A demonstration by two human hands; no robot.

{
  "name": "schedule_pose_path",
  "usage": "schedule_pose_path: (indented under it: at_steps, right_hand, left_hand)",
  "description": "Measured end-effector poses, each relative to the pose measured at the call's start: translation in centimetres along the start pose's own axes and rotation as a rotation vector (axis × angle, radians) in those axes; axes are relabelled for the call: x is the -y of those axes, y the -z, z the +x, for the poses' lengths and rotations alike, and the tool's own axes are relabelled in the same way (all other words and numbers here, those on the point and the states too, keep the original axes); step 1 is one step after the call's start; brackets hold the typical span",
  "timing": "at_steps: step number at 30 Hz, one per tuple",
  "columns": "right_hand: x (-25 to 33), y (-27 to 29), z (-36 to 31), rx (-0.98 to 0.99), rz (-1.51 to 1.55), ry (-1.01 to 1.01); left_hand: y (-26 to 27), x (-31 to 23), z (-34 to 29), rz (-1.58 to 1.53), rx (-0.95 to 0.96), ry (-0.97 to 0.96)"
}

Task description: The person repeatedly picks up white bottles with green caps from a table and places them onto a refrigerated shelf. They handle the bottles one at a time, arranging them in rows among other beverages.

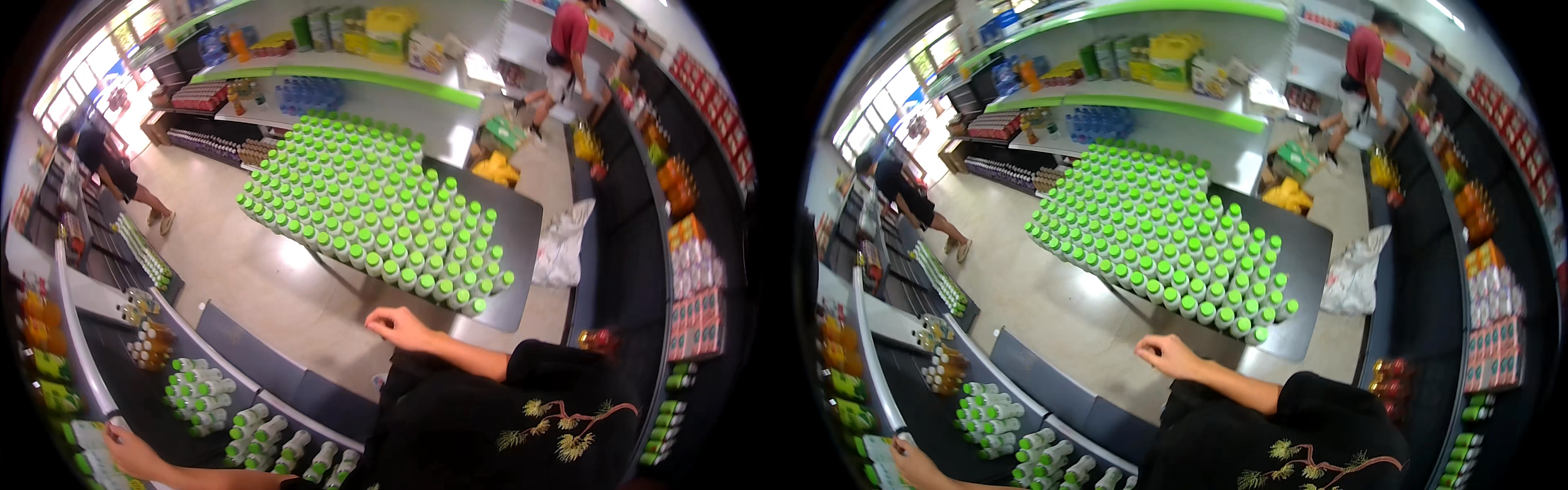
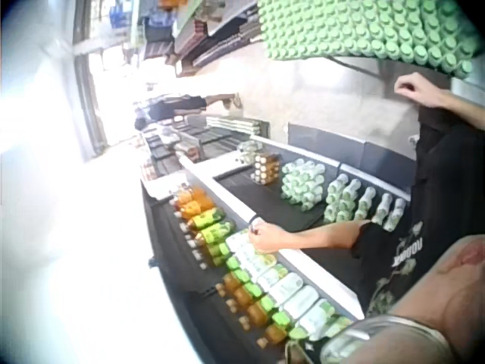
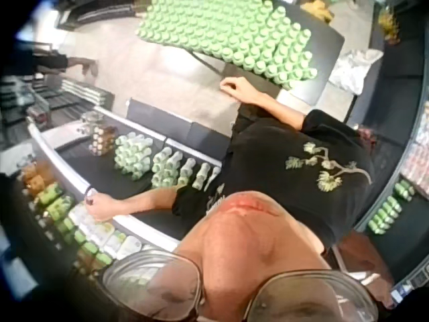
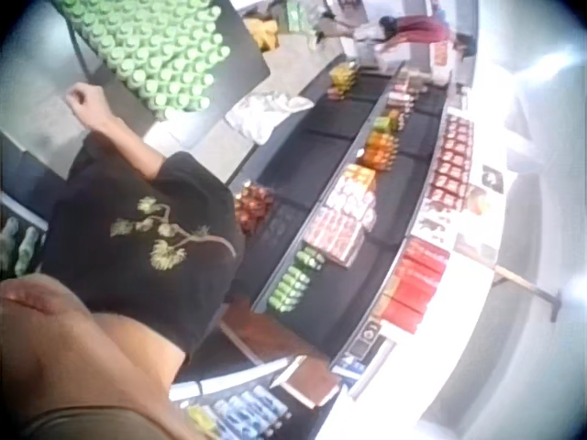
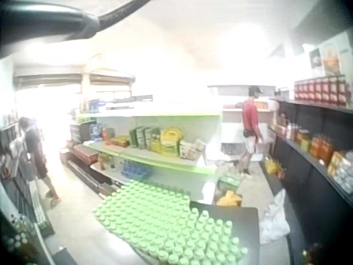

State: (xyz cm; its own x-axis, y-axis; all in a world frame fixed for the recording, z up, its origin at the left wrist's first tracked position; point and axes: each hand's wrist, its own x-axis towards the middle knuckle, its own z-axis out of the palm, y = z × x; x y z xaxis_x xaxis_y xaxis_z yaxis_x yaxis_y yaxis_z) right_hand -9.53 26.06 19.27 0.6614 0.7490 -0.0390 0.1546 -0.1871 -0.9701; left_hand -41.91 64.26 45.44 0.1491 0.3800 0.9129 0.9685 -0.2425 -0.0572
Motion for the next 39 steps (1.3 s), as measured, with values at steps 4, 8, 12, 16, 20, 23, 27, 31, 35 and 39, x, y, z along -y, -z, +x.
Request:
schedule_pose_path:
  at_steps: [4,8,12,16,20,23,27,31,35,39]
  right_hand:
    - [-1.1,6.0,-1.8,0.108,-0.036,0.032]
    - [-4.5,13.2,-4.9,0.081,0.049,-0.003]
    - [-10.2,19.8,-8.4,-0.189,0.064,-0.055]
    - [-13.6,26.8,-12.7,-0.57,0.063,-0.27]
    - [-18.3,29.0,-16.9,-0.793,-0.057,-0.419]
    - [-21.0,27.7,-19.0,-0.808,-0.064,-0.546]
    - [-22.3,24.1,-20.7,-0.734,-0.027,-0.658]
    - [-22.9,20.4,-21.5,-0.689,-0.065,-0.731]
    - [-23.0,18.0,-21.0,-0.601,-0.055,-0.767]
    - [-23.7,15.6,-20.8,-0.494,-0.095,-0.807]
  left_hand:
    - [2.2,-9.8,-1.6,-0.336,-0.13,-0.071]
    - [5.5,-22.5,-7.9,-0.737,0.008,-0.17]
    - [7.6,-34.6,-18.9,-1.127,0.523,-0.312]
    - [10.4,-45.8,-29.5,-1.35,1.297,-0.559]
    - [16.8,-53.7,-38.0,-1.264,1.712,-1.054]
    - [18.7,-55.2,-43.7,-1.117,1.698,-1.388]
    - [17.0,-55.3,-50.5,-0.976,1.578,-1.69]
    - [16.1,-56.3,-51.5,-0.981,1.56,-1.753]
    - [16.0,-57.0,-51.5,-1.047,1.543,-1.811]
    - [16.7,-57.3,-51.3,-1.017,1.566,-1.865]
